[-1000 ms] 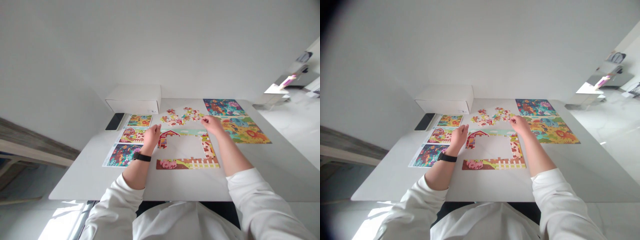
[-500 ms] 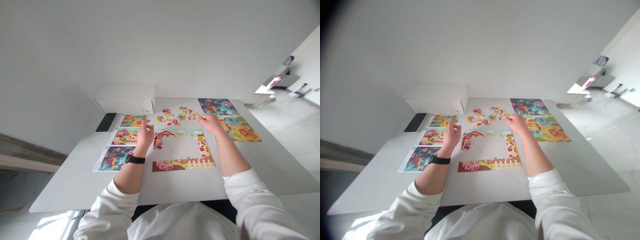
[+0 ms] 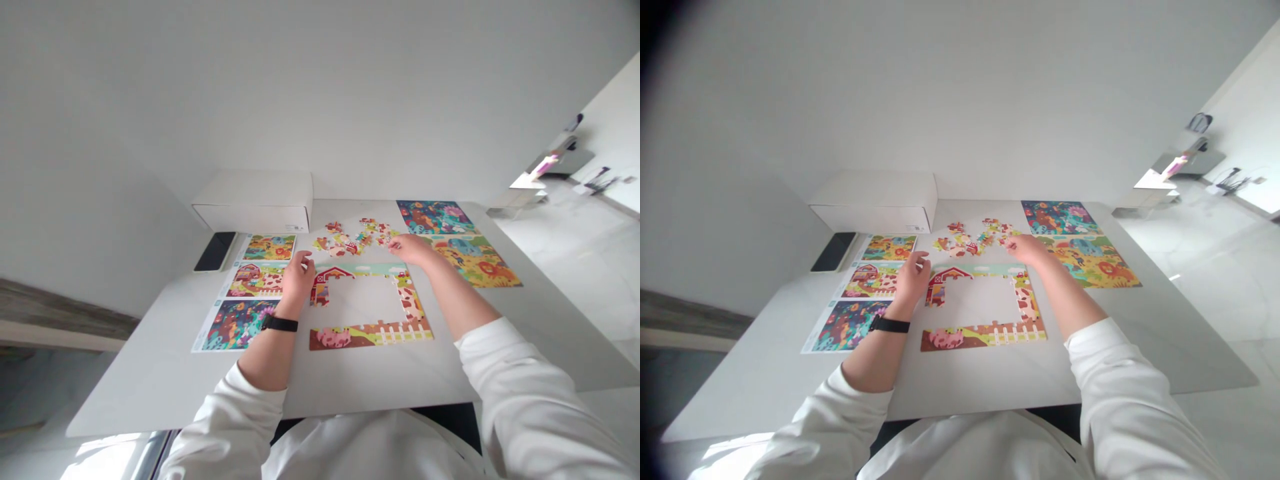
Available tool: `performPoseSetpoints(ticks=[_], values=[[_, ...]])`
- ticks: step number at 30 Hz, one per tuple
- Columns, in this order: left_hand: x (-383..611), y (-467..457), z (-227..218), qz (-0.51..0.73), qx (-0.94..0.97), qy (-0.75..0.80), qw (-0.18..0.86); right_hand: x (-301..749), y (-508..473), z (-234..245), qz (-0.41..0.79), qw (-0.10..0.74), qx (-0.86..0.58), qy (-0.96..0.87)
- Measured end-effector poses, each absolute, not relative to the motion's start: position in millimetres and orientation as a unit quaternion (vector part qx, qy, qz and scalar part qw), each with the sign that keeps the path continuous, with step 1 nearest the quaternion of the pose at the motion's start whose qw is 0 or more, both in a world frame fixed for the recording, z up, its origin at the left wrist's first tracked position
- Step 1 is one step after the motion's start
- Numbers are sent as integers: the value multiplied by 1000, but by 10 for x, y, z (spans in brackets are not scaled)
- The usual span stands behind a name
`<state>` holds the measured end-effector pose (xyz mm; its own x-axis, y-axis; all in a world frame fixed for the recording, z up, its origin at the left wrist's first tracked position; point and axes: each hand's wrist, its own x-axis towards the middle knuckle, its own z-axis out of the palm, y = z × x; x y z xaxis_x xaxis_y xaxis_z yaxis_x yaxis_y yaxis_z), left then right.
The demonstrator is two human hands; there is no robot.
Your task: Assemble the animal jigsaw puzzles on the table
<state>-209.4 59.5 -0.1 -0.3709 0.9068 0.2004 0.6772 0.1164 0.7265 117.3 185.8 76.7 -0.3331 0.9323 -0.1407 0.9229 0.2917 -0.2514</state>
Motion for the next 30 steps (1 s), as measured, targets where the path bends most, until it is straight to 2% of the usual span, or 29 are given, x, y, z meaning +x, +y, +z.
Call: performPoseSetpoints(ticks=[4,11,16,23,30], values=[[-2100,612,-42,400,536,726,157,982,2064,753,136,5,-564,-814],[-2087,603,-45,419,525,719,179,429,2340,626,132,40,-533,-835],[-2090,599,-52,438,506,717,194,63,2459,505,107,21,-501,-859],[-2089,613,-103,459,495,711,199,-238,2505,364,55,-20,-533,-844],[-2084,611,-117,485,483,696,215,-279,2543,311,90,-18,-532,-842]])
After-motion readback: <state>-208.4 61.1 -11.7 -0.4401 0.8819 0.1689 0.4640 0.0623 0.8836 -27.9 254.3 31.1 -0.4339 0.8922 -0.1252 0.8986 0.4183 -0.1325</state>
